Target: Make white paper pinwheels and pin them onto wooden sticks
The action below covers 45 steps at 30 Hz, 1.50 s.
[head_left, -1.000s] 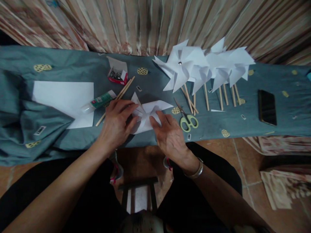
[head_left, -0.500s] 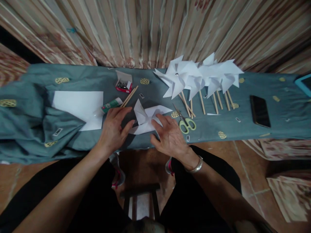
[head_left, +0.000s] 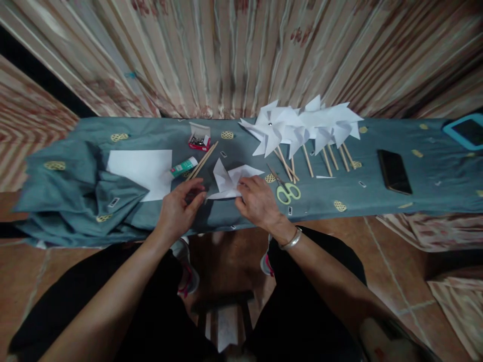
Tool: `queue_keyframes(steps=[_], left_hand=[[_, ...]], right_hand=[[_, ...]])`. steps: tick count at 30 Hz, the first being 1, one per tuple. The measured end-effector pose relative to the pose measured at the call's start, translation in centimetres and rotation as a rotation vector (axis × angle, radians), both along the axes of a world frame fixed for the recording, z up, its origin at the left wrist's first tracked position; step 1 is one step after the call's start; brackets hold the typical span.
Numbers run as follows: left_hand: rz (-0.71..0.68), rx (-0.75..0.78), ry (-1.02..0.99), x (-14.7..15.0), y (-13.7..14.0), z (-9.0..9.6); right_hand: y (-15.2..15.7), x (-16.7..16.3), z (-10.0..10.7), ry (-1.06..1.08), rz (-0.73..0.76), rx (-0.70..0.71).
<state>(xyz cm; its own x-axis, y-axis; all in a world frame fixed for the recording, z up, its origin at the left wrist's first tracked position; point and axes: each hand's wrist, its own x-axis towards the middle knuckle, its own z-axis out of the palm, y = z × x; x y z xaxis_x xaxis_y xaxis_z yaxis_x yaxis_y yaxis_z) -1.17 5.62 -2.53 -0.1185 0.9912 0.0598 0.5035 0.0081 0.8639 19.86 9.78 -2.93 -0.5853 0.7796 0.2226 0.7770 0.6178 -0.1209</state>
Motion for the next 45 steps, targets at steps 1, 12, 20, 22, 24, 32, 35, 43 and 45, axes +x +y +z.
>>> queue_keyframes(steps=[1, 12, 20, 22, 24, 32, 35, 43, 45], left_hand=[[0.022, -0.027, -0.094, 0.2, -0.1, -0.1], [0.221, -0.350, -1.126, 3.5, -2.1, 1.9], [0.204, -0.486, -1.265, 5.4, -0.3, 2.1], [0.195, -0.507, -1.274, 5.5, 0.0, 2.2], [0.184, -0.521, -1.288, 5.4, 0.2, 2.3], [0.147, -0.570, -1.297, 5.3, 1.4, 1.9], [0.132, -0.576, -1.270, 5.3, 1.9, 1.7], [0.109, -0.557, -1.196, 5.3, 2.2, 1.6], [0.129, -0.554, -1.190, 5.4, 2.2, 1.7]], right_hand=[[0.1, 0.0, 0.0, -0.001, 0.001, 0.000], [0.2, 0.2, 0.0, 0.013, 0.019, -0.021], [0.5, 0.5, -0.4, 0.108, 0.009, -0.070], [0.6, 0.6, -0.4, 0.131, 0.009, -0.076], [0.5, 0.6, -0.4, 0.150, 0.006, -0.082], [0.7, 0.7, -0.5, 0.184, 0.000, -0.118], [0.8, 0.8, -0.5, 0.179, 0.001, -0.117], [0.5, 1.0, -0.4, 0.129, 0.020, -0.072], [0.3, 1.0, -0.3, 0.119, 0.029, -0.054]])
